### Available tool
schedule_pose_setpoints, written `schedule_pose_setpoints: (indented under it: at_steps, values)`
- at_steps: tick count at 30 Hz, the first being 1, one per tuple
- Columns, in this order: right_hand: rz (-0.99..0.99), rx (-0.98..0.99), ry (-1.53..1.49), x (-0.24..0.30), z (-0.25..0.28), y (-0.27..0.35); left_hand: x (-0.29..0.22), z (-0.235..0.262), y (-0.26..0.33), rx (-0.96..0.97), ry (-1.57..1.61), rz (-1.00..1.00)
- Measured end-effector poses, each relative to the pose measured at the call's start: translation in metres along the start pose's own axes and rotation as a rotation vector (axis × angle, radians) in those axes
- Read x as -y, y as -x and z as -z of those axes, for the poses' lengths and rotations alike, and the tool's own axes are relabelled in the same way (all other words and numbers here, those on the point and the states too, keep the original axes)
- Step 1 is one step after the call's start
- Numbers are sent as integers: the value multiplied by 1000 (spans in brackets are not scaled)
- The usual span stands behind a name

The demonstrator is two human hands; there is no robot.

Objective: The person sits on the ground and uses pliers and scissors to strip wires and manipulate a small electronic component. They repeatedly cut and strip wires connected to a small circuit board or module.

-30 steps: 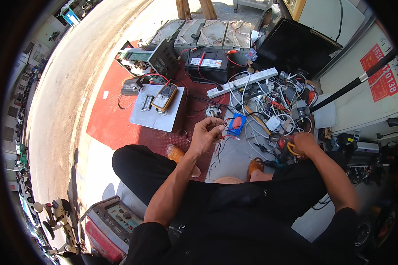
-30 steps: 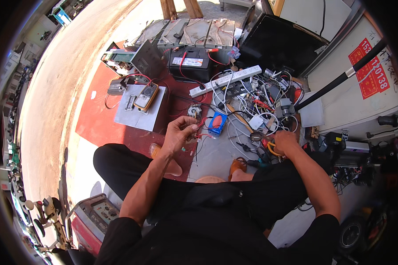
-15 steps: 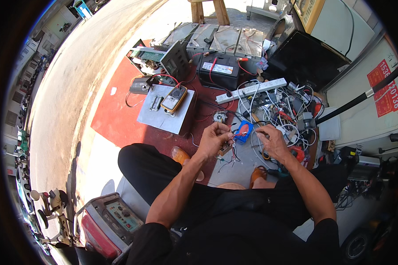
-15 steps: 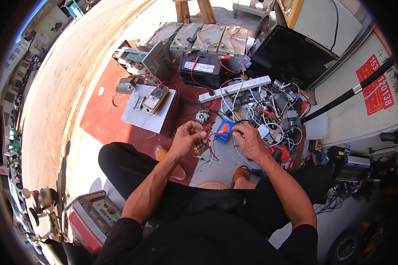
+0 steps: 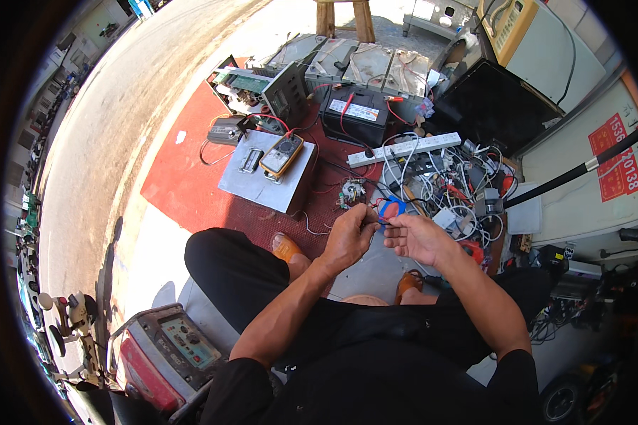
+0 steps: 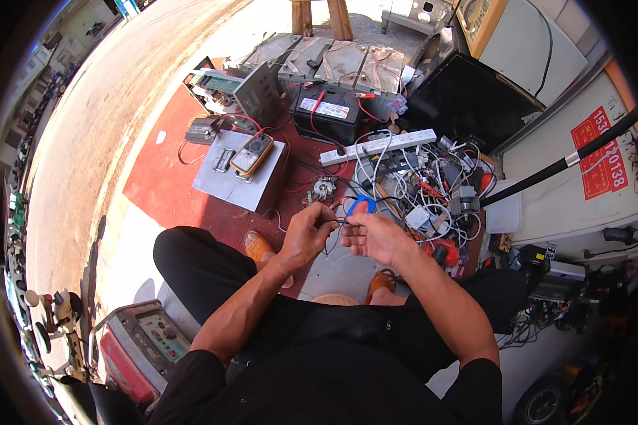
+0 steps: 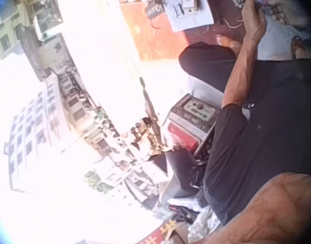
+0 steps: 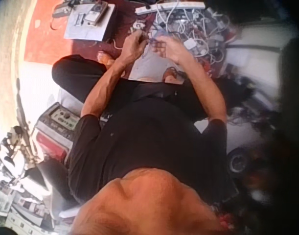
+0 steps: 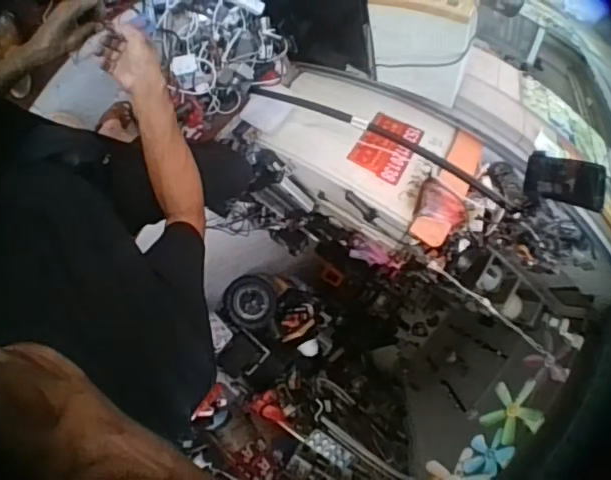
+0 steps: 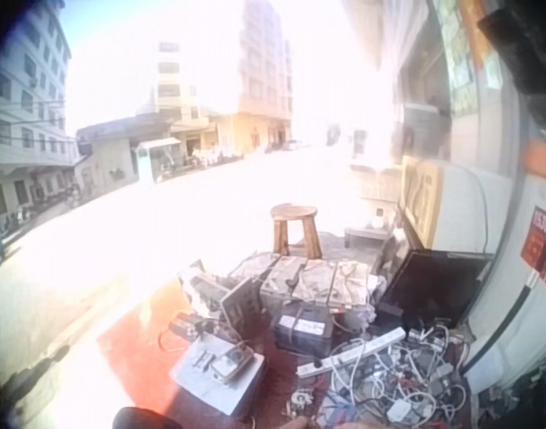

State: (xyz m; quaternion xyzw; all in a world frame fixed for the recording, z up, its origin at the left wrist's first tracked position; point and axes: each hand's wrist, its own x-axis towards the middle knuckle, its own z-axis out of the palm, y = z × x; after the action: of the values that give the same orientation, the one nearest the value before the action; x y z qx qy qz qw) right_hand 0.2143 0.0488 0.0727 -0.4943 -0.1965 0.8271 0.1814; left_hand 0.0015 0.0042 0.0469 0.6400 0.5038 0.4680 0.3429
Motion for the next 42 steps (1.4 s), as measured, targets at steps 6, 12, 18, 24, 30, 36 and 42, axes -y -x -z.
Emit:
schedule_pose_setpoints:
  at_steps: [6,12,18,24,30,36,42]
  values:
    - [-140,1,122,10,12,-10,-1,8,-3,129,-90,-208]
    - [339,-42,608,4,-3,11,-2,7,-4,161,-62,-208]
    - [1401,-195,1901,-10,-7,26,10,-12,0,198,268,371]
    - [779,-163,689,-20,3,15,18,-13,1,109,496,542]
    - [819,-209,617,-34,-12,-11,19,-9,-6,141,660,653]
    - [1225,-201,1099,-12,-18,-16,28,3,-18,179,781,622]
    - [1089,-285,1135,-10,-15,-29,22,2,-20,233,645,623]
